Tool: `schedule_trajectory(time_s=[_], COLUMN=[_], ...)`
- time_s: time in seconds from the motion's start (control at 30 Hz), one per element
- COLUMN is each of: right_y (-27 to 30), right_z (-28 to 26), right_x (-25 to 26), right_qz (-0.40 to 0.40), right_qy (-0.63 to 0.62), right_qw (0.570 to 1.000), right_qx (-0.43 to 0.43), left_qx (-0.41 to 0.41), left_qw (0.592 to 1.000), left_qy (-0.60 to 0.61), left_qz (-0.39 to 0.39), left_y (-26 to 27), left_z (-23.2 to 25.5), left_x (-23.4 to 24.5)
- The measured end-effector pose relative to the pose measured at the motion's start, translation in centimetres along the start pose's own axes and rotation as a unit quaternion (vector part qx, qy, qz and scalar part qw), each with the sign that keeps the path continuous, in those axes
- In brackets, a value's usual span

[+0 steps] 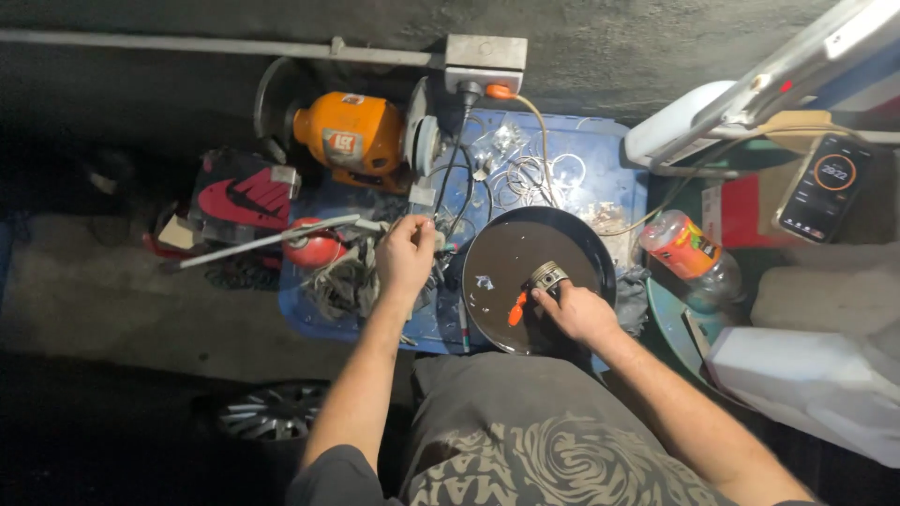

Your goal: The person cleans a metal mechanical part, likely a piston, by scrubbing it with a small orange brush while submerged in a black basin of liquid. They repeatedly dip the part and brush into the liquid and scrub the surfaces. The person also briefly handles a cloth on the workbench.

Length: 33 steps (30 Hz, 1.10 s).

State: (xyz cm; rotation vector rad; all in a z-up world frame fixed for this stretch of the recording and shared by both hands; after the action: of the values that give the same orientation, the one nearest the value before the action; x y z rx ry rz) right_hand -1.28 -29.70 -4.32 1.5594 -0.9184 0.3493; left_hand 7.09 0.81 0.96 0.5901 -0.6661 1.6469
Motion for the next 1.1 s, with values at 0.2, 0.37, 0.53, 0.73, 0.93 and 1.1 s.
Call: schedule_trajectory(time_s=[0.2,0.37,0.53,0.73,0.93,1.1], right_y=[-0.2,-0.2,0.3,-0.5,-0.5,-0.6], right_z=[0.4,0.3,0.3,0.5,0.6,0.1], right_x=[-0.4,-0.2,0.7,-0.5,-0.1,-0.2], right_qz=[0.000,-0.011,-0.010,0.002,0.003,-0.017], right_qy=[-0.008,-0.008,-0.021,-0.005,0.012,0.028], right_qw=[1.000,1.000,1.000,1.000,1.000,0.999], right_qx=[-0.003,-0.001,-0.003,0.001,0.010,0.005], left_qx=[-0.169,-0.461,-0.440,-0.234,-0.305,-0.292], left_qw=[0.985,0.879,0.874,0.944,0.945,0.880], left_qy=[0.030,-0.120,-0.172,-0.057,-0.115,-0.364], left_qz=[-0.023,-0.008,-0.110,-0.226,-0.026,-0.088], left_y=[-2.6,-4.2,-7.5,-5.9,0.4,7.0], left_z=[8.8,17.2,13.8,11.5,3.0,-7.0], left_x=[-6.7,-21.5,-35.8,-24.6,-8.0,-6.0])
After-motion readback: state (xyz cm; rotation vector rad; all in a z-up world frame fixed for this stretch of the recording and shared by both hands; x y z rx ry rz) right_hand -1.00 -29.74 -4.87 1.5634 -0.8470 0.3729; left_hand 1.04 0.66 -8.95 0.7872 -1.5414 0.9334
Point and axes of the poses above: each hand's wrist, its own y-axis away from the middle knuckle, its own x-axis out of the back of the hand, z = x × y, the point moved 7 cm from there along -y, towards the middle knuckle, and after that the axes turned 4 degrees about -x, right-handed, at the moved point
